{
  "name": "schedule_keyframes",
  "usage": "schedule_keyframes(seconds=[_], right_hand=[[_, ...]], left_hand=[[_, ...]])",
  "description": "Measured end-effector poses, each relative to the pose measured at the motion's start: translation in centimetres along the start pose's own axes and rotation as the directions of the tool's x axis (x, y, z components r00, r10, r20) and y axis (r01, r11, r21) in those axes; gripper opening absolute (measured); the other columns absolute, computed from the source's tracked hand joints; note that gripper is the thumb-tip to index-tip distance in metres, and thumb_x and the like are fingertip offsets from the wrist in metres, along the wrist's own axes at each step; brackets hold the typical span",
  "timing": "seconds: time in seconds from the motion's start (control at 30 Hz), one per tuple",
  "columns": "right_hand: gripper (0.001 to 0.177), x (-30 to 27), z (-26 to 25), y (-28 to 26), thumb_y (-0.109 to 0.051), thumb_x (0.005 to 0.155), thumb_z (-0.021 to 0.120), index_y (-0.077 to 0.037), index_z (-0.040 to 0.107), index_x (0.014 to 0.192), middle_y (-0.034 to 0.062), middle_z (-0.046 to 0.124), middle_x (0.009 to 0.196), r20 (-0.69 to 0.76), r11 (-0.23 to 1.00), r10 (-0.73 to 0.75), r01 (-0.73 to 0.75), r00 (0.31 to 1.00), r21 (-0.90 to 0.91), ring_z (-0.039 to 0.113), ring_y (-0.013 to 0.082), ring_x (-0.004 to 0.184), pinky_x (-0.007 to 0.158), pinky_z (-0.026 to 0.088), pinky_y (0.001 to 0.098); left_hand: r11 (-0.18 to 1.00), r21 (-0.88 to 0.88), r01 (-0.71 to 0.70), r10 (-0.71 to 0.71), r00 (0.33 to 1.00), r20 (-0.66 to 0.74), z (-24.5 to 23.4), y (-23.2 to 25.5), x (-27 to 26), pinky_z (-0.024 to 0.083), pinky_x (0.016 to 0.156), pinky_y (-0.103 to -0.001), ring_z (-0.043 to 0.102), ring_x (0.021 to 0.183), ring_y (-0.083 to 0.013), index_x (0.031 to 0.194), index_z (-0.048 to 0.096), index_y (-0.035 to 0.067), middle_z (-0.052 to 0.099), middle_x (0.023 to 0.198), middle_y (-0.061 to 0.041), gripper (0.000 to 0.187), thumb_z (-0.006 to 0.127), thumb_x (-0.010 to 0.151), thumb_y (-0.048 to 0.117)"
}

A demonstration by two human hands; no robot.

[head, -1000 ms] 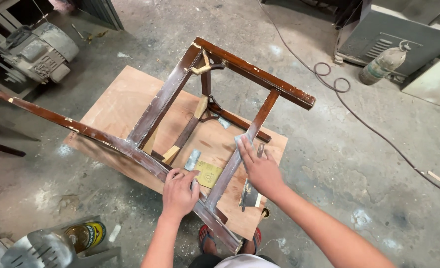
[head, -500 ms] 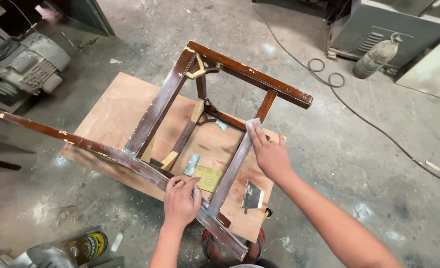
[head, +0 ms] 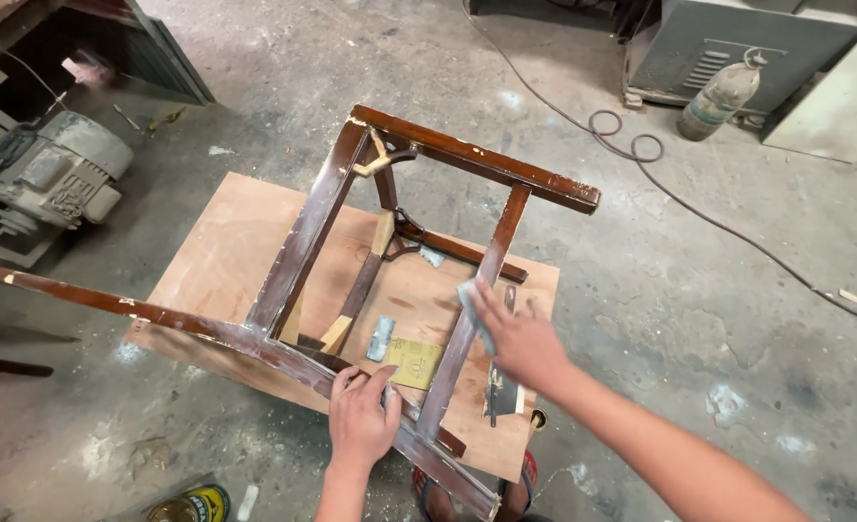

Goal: The person sands the wooden frame of a chair using a sanding block. They work on the legs and crossbars, repositioning the chair to access different sides and corners.

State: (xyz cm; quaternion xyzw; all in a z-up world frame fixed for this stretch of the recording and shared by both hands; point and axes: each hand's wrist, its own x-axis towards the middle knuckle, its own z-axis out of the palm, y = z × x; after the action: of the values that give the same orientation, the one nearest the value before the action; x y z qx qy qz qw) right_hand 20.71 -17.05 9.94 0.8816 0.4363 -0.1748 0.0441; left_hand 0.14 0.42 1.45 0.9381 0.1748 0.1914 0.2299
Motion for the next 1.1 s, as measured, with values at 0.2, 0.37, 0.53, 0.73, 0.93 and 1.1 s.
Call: schedule_keyframes(seconds=[0.2, 0.37, 0.53, 0.73, 0.93, 1.1], right_hand=[[0.094, 2.6, 1.5, 0.7, 0.012, 0.087, 0.035, -0.018, -0.008, 0.165, 0.0069, 0.002, 0.172, -0.160, 0.983, 0.035, -0.063, 0.987, -0.173, 0.071, 0.0273, 0.093, 0.119, 0.030, 0.0554], [0.077, 4.2, 3.4, 2.1, -0.012, 0.099, 0.035, -0.017, -0.004, 0.165, 0.0035, -0.002, 0.172, -0.147, 0.961, 0.023, -0.062, 0.989, -0.268, 0.073, 0.0218, 0.076, 0.117, 0.026, 0.0601], [0.092, 2.7, 3.3, 0.4, 0.007, 0.089, 0.042, -0.017, -0.003, 0.165, 0.0080, -0.003, 0.172, -0.171, 0.986, 0.079, -0.102, 0.982, -0.134, 0.079, 0.0130, 0.080, 0.122, 0.022, 0.0542], [0.081, 3.6, 1.4, 1.6, -0.002, 0.099, 0.036, -0.025, -0.006, 0.165, -0.0028, 0.000, 0.172, -0.162, 0.979, 0.093, -0.120, 0.982, -0.166, 0.077, 0.0193, 0.081, 0.121, 0.021, 0.0617], [0.078, 2.1, 2.6, 1.3, -0.002, 0.097, 0.032, -0.022, -0.002, 0.165, -0.0010, 0.002, 0.171, -0.155, 0.982, -0.057, 0.028, 0.986, -0.187, 0.080, 0.0172, 0.075, 0.121, 0.021, 0.0569], [0.077, 4.9, 1.2, 5.8, 0.009, 0.094, 0.033, -0.024, 0.025, 0.162, -0.0076, 0.032, 0.167, -0.324, 0.992, 0.060, -0.093, 0.944, -0.088, 0.063, 0.0123, 0.053, 0.069, 0.061, 0.0296]], left_hand=[[1.000, 0.001, -0.031, 0.031, 0.999, -0.033, 0.0, -0.1, 0.0, 0.041, 0.107, -0.042, 0.067, 0.066, -0.0219, 0.111, 0.075, 0.012, 0.073, 0.067, -0.005, 0.032, 0.055, 0.086, 0.018], [1.000, -0.002, -0.025, 0.025, 0.999, -0.026, 0.1, -0.2, -0.1, 0.040, 0.109, -0.042, 0.066, 0.067, -0.0217, 0.112, 0.074, 0.011, 0.074, 0.070, -0.006, 0.033, 0.054, 0.086, 0.019], [0.999, -0.009, -0.037, 0.037, 0.999, -0.039, -0.1, -0.1, -0.1, 0.041, 0.109, -0.042, 0.064, 0.064, -0.0216, 0.109, 0.074, 0.012, 0.072, 0.065, -0.003, 0.030, 0.056, 0.085, 0.018], [1.000, -0.020, -0.011, 0.011, 1.000, -0.010, -0.2, 0.2, -0.3, 0.039, 0.112, -0.043, 0.066, 0.066, -0.0221, 0.112, 0.074, 0.012, 0.075, 0.071, -0.006, 0.034, 0.055, 0.086, 0.019], [0.999, -0.024, -0.023, 0.023, 0.999, -0.034, -0.3, 0.3, 0.1, 0.040, 0.110, -0.042, 0.063, 0.061, -0.0211, 0.110, 0.075, 0.010, 0.072, 0.063, -0.005, 0.033, 0.055, 0.085, 0.019], [1.000, -0.015, -0.017, 0.016, 1.000, -0.025, -0.4, 0.3, 0.1, 0.039, 0.111, -0.042, 0.067, 0.065, -0.0210, 0.112, 0.074, 0.012, 0.078, 0.075, -0.005, 0.034, 0.055, 0.087, 0.022]])
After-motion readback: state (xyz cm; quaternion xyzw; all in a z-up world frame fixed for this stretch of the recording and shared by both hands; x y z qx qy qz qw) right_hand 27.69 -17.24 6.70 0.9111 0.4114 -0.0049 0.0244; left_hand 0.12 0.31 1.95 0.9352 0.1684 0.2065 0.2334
